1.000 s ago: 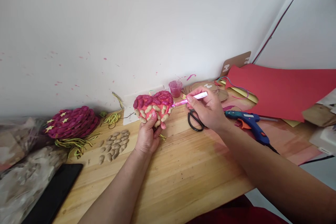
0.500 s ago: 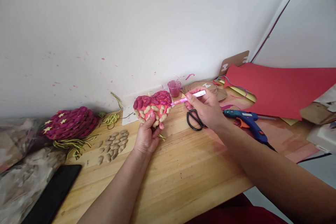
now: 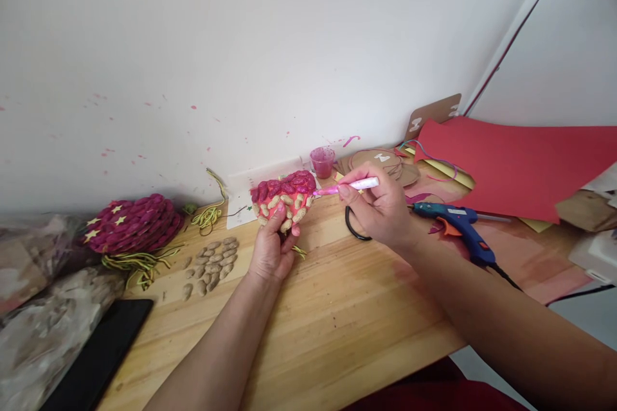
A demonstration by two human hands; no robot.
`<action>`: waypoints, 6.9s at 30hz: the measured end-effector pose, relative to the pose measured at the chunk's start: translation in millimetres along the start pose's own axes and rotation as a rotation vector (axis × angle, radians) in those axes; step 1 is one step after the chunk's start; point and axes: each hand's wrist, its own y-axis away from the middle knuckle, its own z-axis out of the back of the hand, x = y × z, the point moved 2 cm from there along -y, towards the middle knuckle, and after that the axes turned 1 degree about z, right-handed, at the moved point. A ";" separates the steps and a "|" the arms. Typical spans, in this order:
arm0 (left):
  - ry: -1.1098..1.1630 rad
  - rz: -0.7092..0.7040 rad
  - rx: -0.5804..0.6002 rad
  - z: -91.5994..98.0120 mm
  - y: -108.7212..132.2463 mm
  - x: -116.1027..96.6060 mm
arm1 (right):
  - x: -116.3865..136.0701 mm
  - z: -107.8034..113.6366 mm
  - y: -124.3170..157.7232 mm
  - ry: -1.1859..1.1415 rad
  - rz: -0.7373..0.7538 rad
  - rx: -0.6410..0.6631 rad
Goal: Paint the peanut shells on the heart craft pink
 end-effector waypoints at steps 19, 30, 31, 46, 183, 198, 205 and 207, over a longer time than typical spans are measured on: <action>0.058 0.005 0.002 -0.4 -0.4 -1.9 | -3.4 -1.0 0.4 -0.053 -0.082 0.027; 0.100 0.069 -0.007 1.2 -1.6 -2.5 | -2.3 -1.1 0.4 -0.045 -0.063 0.067; 0.102 0.075 -0.006 1.3 -1.9 -2.4 | -2.1 -1.1 0.2 -0.032 -0.061 0.071; 0.123 0.123 0.020 3.9 -2.8 -1.7 | -6.6 0.9 -4.1 -0.231 -0.222 -0.006; 0.110 0.104 0.071 5.7 -3.6 -1.0 | -6.0 0.8 -9.6 -0.407 -0.320 -0.012; 0.164 0.102 -0.007 3.7 -2.8 -1.1 | -5.7 -7.0 4.0 -0.090 -0.029 0.020; 0.198 0.122 -0.006 0.8 -2.1 -2.7 | -10.7 -7.2 4.1 -0.067 -0.028 0.007; 0.201 0.117 -0.009 1.1 -2.1 -2.8 | -11.4 -6.4 4.4 -0.061 -0.033 -0.007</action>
